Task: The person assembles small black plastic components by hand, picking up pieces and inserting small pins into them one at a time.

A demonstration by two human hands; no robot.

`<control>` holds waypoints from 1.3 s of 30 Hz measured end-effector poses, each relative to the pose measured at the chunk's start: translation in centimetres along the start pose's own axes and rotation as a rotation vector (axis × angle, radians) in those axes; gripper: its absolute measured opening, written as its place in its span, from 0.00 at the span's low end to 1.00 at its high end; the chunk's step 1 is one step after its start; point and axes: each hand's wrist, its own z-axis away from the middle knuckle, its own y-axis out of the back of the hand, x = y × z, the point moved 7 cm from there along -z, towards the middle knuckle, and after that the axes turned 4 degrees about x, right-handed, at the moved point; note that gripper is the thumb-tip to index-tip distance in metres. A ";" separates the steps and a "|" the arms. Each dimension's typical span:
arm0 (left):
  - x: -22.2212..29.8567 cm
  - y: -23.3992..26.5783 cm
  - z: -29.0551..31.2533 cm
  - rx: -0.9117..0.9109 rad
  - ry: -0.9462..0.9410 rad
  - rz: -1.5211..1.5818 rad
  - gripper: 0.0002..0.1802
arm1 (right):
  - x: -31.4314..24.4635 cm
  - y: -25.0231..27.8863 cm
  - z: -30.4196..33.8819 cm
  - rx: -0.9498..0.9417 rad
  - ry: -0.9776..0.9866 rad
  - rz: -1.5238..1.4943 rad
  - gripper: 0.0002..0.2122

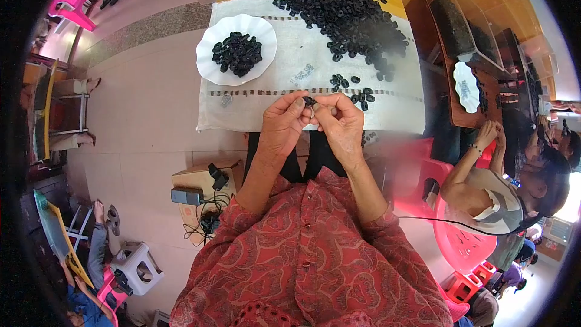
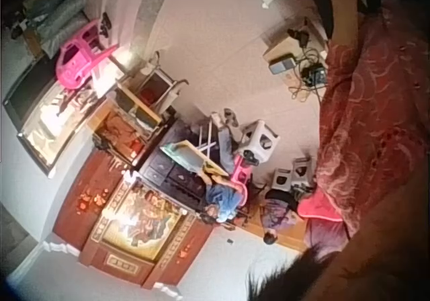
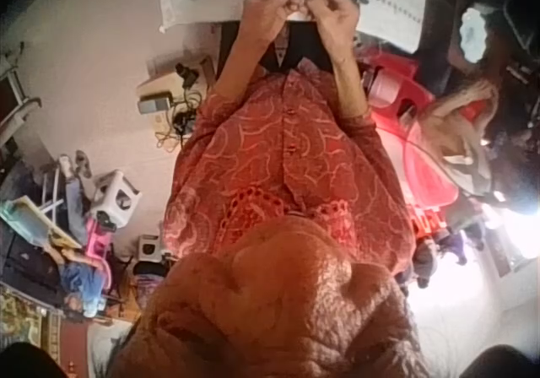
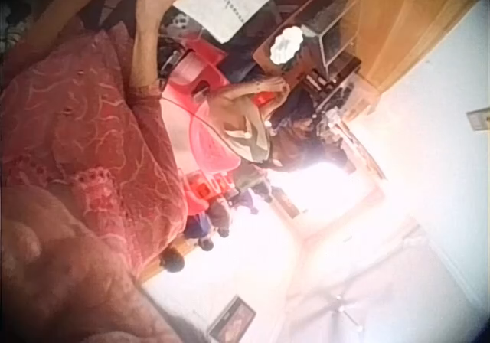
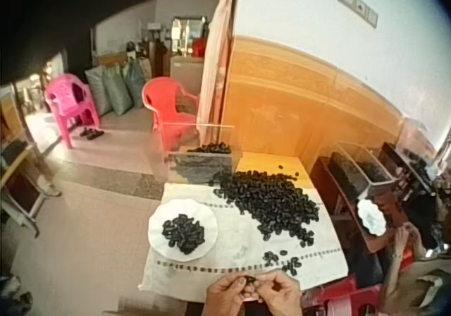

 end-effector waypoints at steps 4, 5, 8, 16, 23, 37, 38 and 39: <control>-0.1 0.0 0.0 -0.003 0.001 -0.006 0.11 | 0.0 0.0 0.0 0.028 -0.008 0.024 0.03; -0.1 0.0 0.0 0.015 -0.001 -0.007 0.11 | 0.1 -0.1 0.0 0.029 -0.009 0.025 0.03; 0.0 0.0 0.1 0.038 -0.014 -0.019 0.10 | 0.3 0.0 -0.1 0.049 -0.012 0.023 0.03; 0.7 -0.3 0.2 -0.001 -0.073 -0.121 0.10 | 0.1 -0.3 -0.1 0.056 0.010 0.019 0.03; 0.8 -0.1 0.3 -0.003 -0.105 -0.190 0.10 | 0.3 -0.4 0.2 0.078 0.027 -0.011 0.03; 0.8 -0.7 0.8 0.039 -0.073 -0.053 0.09 | 0.5 -0.6 0.5 0.117 0.021 -0.114 0.03; 0.9 -0.7 0.8 0.042 -0.087 -0.057 0.09 | 0.5 -0.7 0.6 0.117 0.020 -0.114 0.03; 1.0 -0.7 0.9 0.045 -0.101 -0.061 0.09 | 0.3 -0.8 0.7 0.119 0.034 -0.102 0.03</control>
